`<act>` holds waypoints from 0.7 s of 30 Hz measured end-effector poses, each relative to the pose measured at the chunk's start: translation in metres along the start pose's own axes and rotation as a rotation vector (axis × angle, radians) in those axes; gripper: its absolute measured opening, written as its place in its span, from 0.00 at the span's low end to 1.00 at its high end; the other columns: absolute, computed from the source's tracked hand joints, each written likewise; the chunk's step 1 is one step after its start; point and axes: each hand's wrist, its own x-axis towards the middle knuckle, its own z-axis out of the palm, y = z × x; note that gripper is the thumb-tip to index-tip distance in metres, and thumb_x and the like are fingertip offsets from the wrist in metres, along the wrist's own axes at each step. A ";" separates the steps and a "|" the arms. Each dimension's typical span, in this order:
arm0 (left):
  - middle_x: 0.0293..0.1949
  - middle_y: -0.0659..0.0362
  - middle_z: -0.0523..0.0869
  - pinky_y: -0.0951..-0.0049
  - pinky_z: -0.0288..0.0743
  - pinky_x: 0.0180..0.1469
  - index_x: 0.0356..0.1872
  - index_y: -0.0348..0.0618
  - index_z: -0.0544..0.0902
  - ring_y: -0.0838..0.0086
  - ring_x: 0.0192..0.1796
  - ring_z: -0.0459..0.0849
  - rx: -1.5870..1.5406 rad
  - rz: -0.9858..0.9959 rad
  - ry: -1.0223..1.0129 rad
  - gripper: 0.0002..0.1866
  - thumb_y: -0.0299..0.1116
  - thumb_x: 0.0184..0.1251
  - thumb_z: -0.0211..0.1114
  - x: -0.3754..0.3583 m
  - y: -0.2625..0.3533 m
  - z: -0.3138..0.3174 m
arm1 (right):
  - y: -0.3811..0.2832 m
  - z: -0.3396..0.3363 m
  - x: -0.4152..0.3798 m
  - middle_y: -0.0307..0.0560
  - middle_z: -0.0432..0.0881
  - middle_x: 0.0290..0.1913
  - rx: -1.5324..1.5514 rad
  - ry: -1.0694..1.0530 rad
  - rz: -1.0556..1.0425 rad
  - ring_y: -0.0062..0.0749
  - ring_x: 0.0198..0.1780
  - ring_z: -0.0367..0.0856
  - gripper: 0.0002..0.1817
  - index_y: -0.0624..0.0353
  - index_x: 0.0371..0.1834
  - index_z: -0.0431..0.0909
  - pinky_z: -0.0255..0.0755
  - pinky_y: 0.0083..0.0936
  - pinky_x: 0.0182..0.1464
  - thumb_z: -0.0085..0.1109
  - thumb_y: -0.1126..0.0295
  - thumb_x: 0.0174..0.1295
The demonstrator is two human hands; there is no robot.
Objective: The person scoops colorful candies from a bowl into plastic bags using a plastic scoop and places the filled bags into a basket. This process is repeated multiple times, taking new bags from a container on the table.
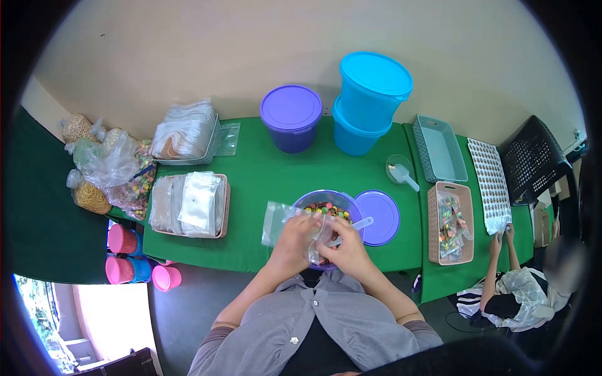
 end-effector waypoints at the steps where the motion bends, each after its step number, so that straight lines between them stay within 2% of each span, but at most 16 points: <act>1: 0.56 0.52 0.80 0.43 0.56 0.71 0.63 0.49 0.71 0.58 0.60 0.78 0.077 0.113 0.085 0.40 0.19 0.42 0.69 0.004 0.004 0.006 | 0.000 0.000 0.000 0.48 0.76 0.37 -0.089 -0.034 -0.007 0.34 0.36 0.76 0.17 0.66 0.45 0.80 0.71 0.28 0.40 0.64 0.73 0.50; 2: 0.60 0.53 0.78 0.39 0.51 0.72 0.67 0.51 0.66 0.58 0.63 0.75 0.153 0.226 0.169 0.44 0.22 0.42 0.71 0.006 0.006 0.009 | -0.001 0.000 -0.001 0.48 0.76 0.37 -0.090 -0.036 -0.009 0.34 0.36 0.76 0.17 0.66 0.45 0.80 0.71 0.28 0.40 0.64 0.73 0.50; 4: 0.62 0.55 0.75 0.35 0.48 0.71 0.69 0.54 0.62 0.59 0.66 0.73 0.217 0.226 0.143 0.48 0.28 0.42 0.74 0.004 0.004 0.005 | -0.004 -0.001 -0.001 0.48 0.74 0.29 -0.139 -0.116 -0.106 0.40 0.33 0.75 0.13 0.66 0.38 0.81 0.71 0.34 0.40 0.64 0.70 0.50; 6: 0.56 0.57 0.79 0.39 0.51 0.71 0.63 0.54 0.71 0.58 0.60 0.77 0.208 0.109 -0.022 0.41 0.30 0.41 0.76 0.002 0.006 -0.003 | -0.001 -0.002 -0.001 0.47 0.74 0.27 -0.203 -0.069 -0.071 0.41 0.33 0.75 0.11 0.65 0.34 0.81 0.70 0.35 0.41 0.64 0.69 0.50; 7: 0.56 0.57 0.79 0.39 0.51 0.71 0.63 0.54 0.71 0.58 0.60 0.77 0.208 0.108 -0.021 0.41 0.30 0.41 0.76 0.000 0.004 -0.007 | 0.000 -0.003 -0.002 0.47 0.73 0.24 -0.264 -0.023 -0.036 0.42 0.32 0.75 0.10 0.65 0.31 0.81 0.70 0.37 0.42 0.64 0.68 0.50; 9: 0.48 0.59 0.82 0.44 0.60 0.69 0.50 0.50 0.80 0.59 0.52 0.81 0.330 0.192 -0.028 0.30 0.33 0.39 0.78 0.000 0.002 -0.016 | -0.005 -0.009 0.001 0.46 0.73 0.24 -0.268 -0.016 0.030 0.42 0.32 0.75 0.09 0.64 0.29 0.81 0.69 0.36 0.43 0.64 0.69 0.50; 10: 0.48 0.59 0.82 0.44 0.60 0.69 0.50 0.50 0.80 0.59 0.52 0.81 0.330 0.192 -0.026 0.30 0.33 0.39 0.78 0.001 0.002 -0.017 | -0.007 -0.014 0.002 0.46 0.73 0.24 -0.272 -0.007 0.096 0.42 0.32 0.75 0.08 0.64 0.28 0.81 0.69 0.36 0.44 0.64 0.69 0.50; 11: 0.44 0.59 0.83 0.48 0.64 0.65 0.44 0.49 0.81 0.60 0.48 0.82 0.299 0.198 0.002 0.26 0.32 0.38 0.79 0.003 0.004 -0.017 | -0.004 -0.019 0.003 0.45 0.77 0.30 -0.314 -0.099 0.121 0.37 0.35 0.76 0.13 0.62 0.38 0.82 0.68 0.37 0.46 0.66 0.67 0.52; 12: 0.40 0.59 0.83 0.51 0.69 0.62 0.38 0.47 0.82 0.60 0.45 0.82 0.268 0.204 0.030 0.22 0.32 0.37 0.79 0.004 0.005 -0.017 | -0.006 -0.019 0.003 0.45 0.77 0.30 -0.316 -0.100 0.121 0.37 0.35 0.76 0.13 0.62 0.38 0.82 0.68 0.37 0.46 0.66 0.67 0.52; 14: 0.40 0.58 0.82 0.55 0.72 0.58 0.39 0.46 0.80 0.63 0.45 0.82 0.175 0.149 0.053 0.23 0.32 0.38 0.79 0.002 0.003 -0.019 | -0.012 -0.018 0.005 0.47 0.79 0.43 0.135 -0.100 0.076 0.36 0.47 0.77 0.26 0.62 0.55 0.77 0.69 0.36 0.54 0.70 0.65 0.52; 15: 0.41 0.57 0.82 0.59 0.74 0.55 0.41 0.44 0.79 0.66 0.45 0.82 0.081 0.092 0.074 0.23 0.32 0.40 0.80 0.001 0.003 -0.020 | -0.010 -0.017 0.006 0.47 0.79 0.43 0.133 -0.101 0.075 0.36 0.47 0.77 0.26 0.62 0.55 0.77 0.69 0.36 0.54 0.70 0.65 0.52; 16: 0.41 0.57 0.82 0.59 0.74 0.55 0.41 0.44 0.79 0.66 0.45 0.82 0.081 0.092 0.076 0.23 0.32 0.40 0.80 0.000 0.004 -0.018 | -0.006 -0.015 0.006 0.49 0.77 0.51 0.237 -0.111 -0.018 0.37 0.55 0.75 0.32 0.62 0.60 0.72 0.67 0.35 0.58 0.71 0.65 0.52; 17: 0.40 0.57 0.80 0.63 0.74 0.52 0.41 0.43 0.76 0.68 0.45 0.81 -0.163 0.018 0.126 0.24 0.32 0.43 0.80 0.001 0.005 -0.017 | -0.002 -0.012 0.008 0.50 0.75 0.58 0.344 -0.118 -0.117 0.38 0.62 0.72 0.37 0.62 0.65 0.68 0.66 0.34 0.62 0.73 0.64 0.52; 18: 0.40 0.56 0.78 0.68 0.74 0.50 0.42 0.42 0.74 0.70 0.44 0.79 -0.404 -0.056 0.173 0.24 0.31 0.46 0.80 0.001 0.006 -0.016 | 0.000 -0.006 0.008 0.50 0.75 0.58 0.347 -0.117 -0.124 0.38 0.62 0.72 0.37 0.62 0.65 0.68 0.66 0.34 0.62 0.73 0.64 0.52; 20: 0.40 0.57 0.76 0.69 0.74 0.49 0.42 0.43 0.72 0.71 0.44 0.78 -0.559 -0.058 0.186 0.25 0.33 0.49 0.79 -0.002 0.009 -0.011 | 0.004 0.006 0.004 0.54 0.70 0.65 0.067 -0.230 -0.258 0.45 0.68 0.68 0.41 0.61 0.68 0.65 0.62 0.36 0.67 0.74 0.65 0.50; 21: 0.40 0.58 0.74 0.70 0.74 0.49 0.43 0.43 0.69 0.73 0.44 0.77 -0.719 -0.059 0.199 0.25 0.34 0.52 0.79 -0.003 0.010 -0.009 | 0.019 0.009 0.001 0.56 0.66 0.67 0.076 -0.410 -0.114 0.50 0.68 0.66 0.46 0.59 0.72 0.60 0.61 0.40 0.68 0.74 0.63 0.50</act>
